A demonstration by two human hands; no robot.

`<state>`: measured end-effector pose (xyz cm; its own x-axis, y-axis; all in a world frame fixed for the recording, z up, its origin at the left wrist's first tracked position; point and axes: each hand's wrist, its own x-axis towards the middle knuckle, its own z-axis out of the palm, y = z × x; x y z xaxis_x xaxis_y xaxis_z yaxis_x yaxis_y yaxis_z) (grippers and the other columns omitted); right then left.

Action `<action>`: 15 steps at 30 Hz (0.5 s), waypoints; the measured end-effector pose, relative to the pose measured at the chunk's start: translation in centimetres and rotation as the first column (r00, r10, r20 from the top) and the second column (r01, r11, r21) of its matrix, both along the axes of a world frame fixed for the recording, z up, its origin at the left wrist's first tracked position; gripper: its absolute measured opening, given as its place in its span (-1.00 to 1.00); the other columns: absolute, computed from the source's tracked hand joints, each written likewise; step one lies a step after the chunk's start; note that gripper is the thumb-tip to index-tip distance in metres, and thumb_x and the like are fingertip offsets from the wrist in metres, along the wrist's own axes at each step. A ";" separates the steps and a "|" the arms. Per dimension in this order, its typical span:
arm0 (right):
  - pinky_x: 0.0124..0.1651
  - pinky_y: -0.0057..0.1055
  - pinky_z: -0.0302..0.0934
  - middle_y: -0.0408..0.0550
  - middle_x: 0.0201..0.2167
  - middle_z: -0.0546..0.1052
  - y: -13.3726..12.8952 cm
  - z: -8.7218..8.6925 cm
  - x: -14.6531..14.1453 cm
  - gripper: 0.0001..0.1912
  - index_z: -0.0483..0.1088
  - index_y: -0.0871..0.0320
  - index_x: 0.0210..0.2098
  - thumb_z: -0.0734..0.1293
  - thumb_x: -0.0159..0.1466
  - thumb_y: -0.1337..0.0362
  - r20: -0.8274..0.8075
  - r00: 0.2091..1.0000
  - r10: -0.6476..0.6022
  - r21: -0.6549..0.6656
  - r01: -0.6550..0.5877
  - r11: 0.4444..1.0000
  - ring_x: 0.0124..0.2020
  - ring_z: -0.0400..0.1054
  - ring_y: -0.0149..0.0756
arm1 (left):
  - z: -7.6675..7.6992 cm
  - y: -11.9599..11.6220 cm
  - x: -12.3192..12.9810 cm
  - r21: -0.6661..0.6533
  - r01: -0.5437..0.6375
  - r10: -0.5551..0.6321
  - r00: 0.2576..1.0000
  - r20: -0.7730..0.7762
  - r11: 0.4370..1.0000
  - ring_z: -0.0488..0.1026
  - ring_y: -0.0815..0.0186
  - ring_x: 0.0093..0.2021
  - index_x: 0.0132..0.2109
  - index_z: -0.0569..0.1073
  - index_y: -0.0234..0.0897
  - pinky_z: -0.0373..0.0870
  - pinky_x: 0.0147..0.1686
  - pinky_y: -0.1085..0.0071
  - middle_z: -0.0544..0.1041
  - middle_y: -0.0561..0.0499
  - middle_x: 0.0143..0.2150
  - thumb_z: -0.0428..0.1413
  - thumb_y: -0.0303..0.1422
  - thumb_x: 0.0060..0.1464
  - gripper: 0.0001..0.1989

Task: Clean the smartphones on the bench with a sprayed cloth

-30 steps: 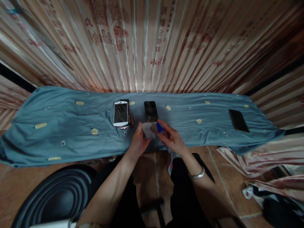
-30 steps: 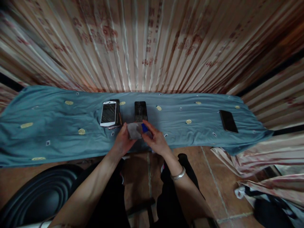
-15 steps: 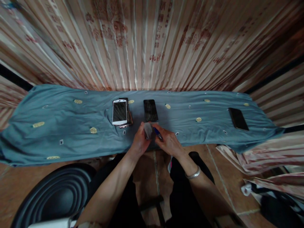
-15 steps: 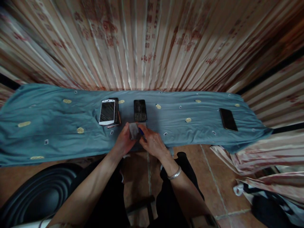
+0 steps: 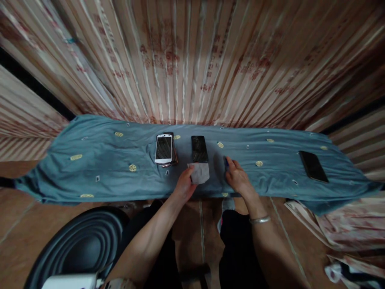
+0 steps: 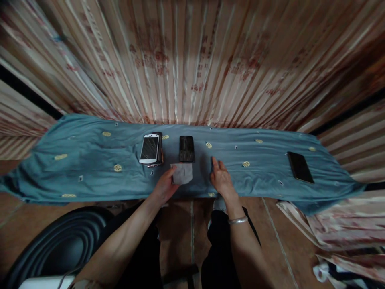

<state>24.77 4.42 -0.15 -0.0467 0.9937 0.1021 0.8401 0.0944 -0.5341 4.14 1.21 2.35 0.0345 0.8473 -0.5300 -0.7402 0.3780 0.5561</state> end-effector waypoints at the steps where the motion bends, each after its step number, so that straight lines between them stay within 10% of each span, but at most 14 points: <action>1: 0.23 0.15 0.11 0.30 0.26 0.30 0.0 0.0 -0.1 -0.39 0.25 0.23 0.25 0.25 0.20 0.31 -0.047 0.998 -0.032 0.046 0.034 0.998 0.26 0.21 0.18 | 0.0 -0.1 0.0 0.011 -0.002 0.002 1.000 0.015 1.000 0.56 0.16 -0.11 -0.30 0.52 -0.35 0.45 -0.01 0.19 0.60 -0.08 -0.38 0.06 -0.43 0.15 -0.85; 4: 0.29 0.08 0.05 0.19 0.25 0.34 -0.9 0.6 -2.2 -0.46 0.33 0.13 0.18 0.30 0.24 0.11 -0.424 0.906 0.014 0.062 0.013 0.998 0.29 0.17 0.06 | 0.2 -0.5 0.0 0.058 0.005 -0.009 0.998 0.066 0.998 0.56 0.14 -0.09 -0.30 0.52 -0.37 0.44 0.00 0.16 0.60 -0.10 -0.36 0.10 -0.40 0.11 -0.86; 7: 0.21 -0.07 0.19 0.04 0.14 0.47 -2.1 1.5 -5.5 -0.42 0.35 0.00 0.14 0.31 0.21 -0.10 -0.891 0.453 -0.012 -0.146 -0.261 0.954 0.16 0.34 -0.09 | 0.6 -1.0 0.0 0.122 0.021 -0.030 0.997 0.075 0.992 0.56 0.14 -0.08 -0.31 0.54 -0.38 0.43 0.01 0.19 0.61 -0.10 -0.35 0.14 -0.38 0.08 -0.86; 10: 0.07 -0.23 0.31 -0.05 0.04 0.54 -2.7 2.0 -8.2 -0.40 0.41 -0.02 0.07 0.41 0.11 -0.14 -0.982 0.085 -0.167 -0.187 -0.431 0.883 0.04 0.43 -0.17 | 1.1 -1.5 -0.1 0.215 -0.009 0.008 1.000 0.006 0.977 0.55 0.13 -0.08 -0.36 0.54 -0.37 0.41 0.01 0.23 0.60 -0.09 -0.39 0.21 -0.35 0.01 -0.87; 15: -0.09 -0.42 0.35 -0.15 -0.11 0.61 -2.5 2.2 -10.1 -0.55 0.53 0.01 -0.12 0.55 -0.01 0.11 -0.958 -0.062 -0.279 -0.220 -0.464 0.858 -0.14 0.49 -0.30 | 1.9 -2.0 -1.1 0.328 -0.048 0.127 0.966 -0.224 0.943 0.52 0.14 -0.03 -0.29 0.59 -0.32 0.35 0.05 0.28 0.63 -0.10 -0.23 0.25 -0.35 -0.02 -0.87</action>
